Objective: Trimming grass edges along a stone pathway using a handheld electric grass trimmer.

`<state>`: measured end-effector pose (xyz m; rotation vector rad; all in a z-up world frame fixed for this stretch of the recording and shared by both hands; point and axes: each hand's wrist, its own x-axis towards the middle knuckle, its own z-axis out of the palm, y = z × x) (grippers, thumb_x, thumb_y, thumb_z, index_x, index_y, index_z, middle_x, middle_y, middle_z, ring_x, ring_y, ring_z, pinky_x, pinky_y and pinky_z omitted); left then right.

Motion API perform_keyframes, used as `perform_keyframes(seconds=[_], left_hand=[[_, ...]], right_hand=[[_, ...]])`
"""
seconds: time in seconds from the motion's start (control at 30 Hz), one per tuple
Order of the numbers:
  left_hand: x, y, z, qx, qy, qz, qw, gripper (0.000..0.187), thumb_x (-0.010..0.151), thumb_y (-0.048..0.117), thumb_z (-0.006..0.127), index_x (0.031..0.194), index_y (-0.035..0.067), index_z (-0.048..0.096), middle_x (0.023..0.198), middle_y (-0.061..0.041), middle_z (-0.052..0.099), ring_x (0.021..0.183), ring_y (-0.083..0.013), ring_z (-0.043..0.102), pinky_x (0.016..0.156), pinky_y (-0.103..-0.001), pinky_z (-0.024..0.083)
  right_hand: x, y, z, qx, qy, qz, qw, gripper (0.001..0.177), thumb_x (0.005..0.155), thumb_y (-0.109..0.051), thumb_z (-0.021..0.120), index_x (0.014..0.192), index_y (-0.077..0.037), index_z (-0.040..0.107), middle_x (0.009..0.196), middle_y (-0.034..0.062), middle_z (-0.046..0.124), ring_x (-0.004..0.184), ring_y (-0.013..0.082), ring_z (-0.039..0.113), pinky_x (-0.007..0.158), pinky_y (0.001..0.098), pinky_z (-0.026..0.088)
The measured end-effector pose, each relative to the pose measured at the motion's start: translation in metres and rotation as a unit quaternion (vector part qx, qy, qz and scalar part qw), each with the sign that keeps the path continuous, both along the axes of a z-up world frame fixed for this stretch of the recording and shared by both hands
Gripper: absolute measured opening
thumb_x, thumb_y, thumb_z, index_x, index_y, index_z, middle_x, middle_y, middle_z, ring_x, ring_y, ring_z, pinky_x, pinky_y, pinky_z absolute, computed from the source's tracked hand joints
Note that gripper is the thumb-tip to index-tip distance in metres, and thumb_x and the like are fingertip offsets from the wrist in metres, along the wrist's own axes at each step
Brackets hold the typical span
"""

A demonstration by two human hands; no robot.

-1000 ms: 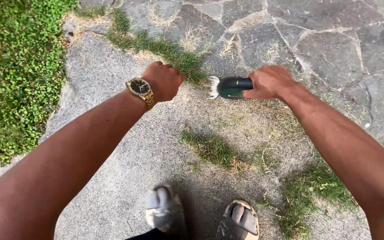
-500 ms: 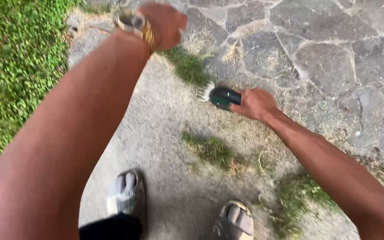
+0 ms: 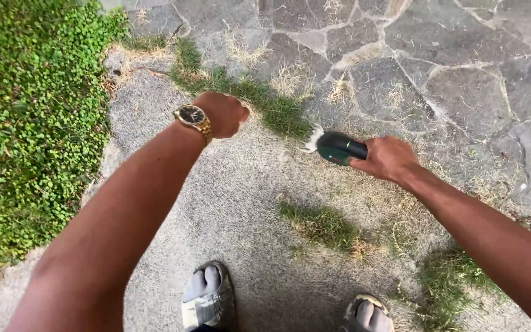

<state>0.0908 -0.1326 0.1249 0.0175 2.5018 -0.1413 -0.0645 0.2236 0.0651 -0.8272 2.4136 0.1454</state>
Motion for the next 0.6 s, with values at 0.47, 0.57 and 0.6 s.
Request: perform_keyframes(seconds=[0.47,0.57,0.6], left_hand=[[-0.031,-0.014,-0.013,0.036,0.06,0.011,0.997,0.06,0.114,0.043,0.026,0.103,0.003,0.069,0.095,-0.014,0.073,0.086,-0.023,0.073,0.082,-0.042,0.059],[-0.033,-0.034,-0.048,0.041,0.139,0.01,0.989,0.053,0.11,0.041,0.027,0.109,0.003,0.064,0.096,-0.015,0.071,0.085,-0.024,0.072,0.075,-0.043,0.059],[-0.034,-0.041,-0.062,0.049,0.204,0.005,0.978,0.049,0.107,0.039,0.031,0.112,0.002,0.062,0.097,-0.015,0.069,0.084,-0.0253,0.07,0.074,-0.044,0.058]], right_hand=[[0.037,-0.047,-0.005,0.007,-0.023,-0.055,0.998,0.055,0.085,-0.051,0.071,0.127,-0.015,0.066,0.065,0.0072,0.068,0.039,0.0115,0.05,0.032,0.0292,0.041],[0.043,-0.053,-0.013,-0.04,-0.049,-0.097,0.993,0.056,0.083,-0.047,0.073,0.127,-0.014,0.066,0.065,0.005,0.068,0.038,0.0102,0.051,0.03,0.0288,0.042],[0.045,-0.054,-0.017,-0.064,-0.061,-0.114,0.99,0.055,0.081,-0.045,0.075,0.124,-0.012,0.068,0.066,0.003,0.068,0.038,0.009,0.052,0.029,0.0282,0.043]])
